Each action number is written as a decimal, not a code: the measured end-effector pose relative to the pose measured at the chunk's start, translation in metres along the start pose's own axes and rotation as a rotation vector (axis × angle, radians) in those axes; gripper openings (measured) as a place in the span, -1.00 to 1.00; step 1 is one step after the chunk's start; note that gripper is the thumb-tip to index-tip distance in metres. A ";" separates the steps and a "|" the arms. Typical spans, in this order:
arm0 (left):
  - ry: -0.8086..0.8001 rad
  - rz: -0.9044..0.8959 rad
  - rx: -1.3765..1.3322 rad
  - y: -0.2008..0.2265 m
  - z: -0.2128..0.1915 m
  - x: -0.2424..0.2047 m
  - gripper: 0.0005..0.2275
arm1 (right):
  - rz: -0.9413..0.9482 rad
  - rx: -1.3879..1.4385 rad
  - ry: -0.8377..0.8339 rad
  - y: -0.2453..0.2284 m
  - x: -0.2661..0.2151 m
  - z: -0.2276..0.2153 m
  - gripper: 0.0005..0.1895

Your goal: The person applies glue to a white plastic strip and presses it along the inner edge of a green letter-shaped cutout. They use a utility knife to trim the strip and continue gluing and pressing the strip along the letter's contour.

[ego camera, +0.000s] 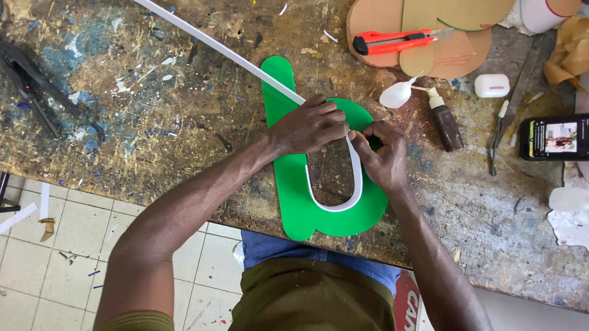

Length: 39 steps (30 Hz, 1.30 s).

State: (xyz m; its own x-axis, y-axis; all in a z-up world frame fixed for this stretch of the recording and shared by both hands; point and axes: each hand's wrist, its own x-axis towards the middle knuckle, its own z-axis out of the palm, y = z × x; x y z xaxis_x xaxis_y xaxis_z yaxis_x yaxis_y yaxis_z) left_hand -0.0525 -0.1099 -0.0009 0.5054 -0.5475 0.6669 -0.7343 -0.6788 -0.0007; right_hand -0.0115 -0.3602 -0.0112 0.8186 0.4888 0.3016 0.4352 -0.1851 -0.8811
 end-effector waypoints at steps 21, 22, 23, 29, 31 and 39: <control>-0.069 -0.002 0.033 0.004 -0.007 0.001 -0.95 | 0.005 0.016 0.011 -0.016 0.002 -0.001 -0.63; -0.069 -0.003 0.031 0.004 -0.007 0.000 -0.95 | 0.007 0.016 0.011 -0.017 0.002 0.000 -0.63; -0.067 -0.001 0.023 0.003 -0.007 0.000 -0.93 | -0.005 0.010 0.012 -0.018 0.003 0.000 -0.63; -0.063 -0.038 -0.008 0.005 -0.009 0.002 -0.89 | -0.015 0.007 0.000 -0.026 0.005 0.000 -0.61; -0.066 -0.050 -0.023 0.006 -0.008 0.002 -0.89 | -0.012 -0.001 -0.001 -0.027 0.005 0.000 -0.60; -0.017 -0.062 0.005 0.009 -0.003 0.000 -0.85 | 0.012 0.023 0.002 -0.027 0.004 0.001 -0.61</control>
State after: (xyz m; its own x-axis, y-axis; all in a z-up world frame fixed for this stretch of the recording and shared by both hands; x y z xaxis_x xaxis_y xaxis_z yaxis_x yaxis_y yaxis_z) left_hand -0.0602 -0.1151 0.0014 0.5579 -0.5125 0.6528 -0.6990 -0.7142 0.0367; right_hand -0.0200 -0.3527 0.0134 0.8244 0.4853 0.2912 0.4162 -0.1713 -0.8930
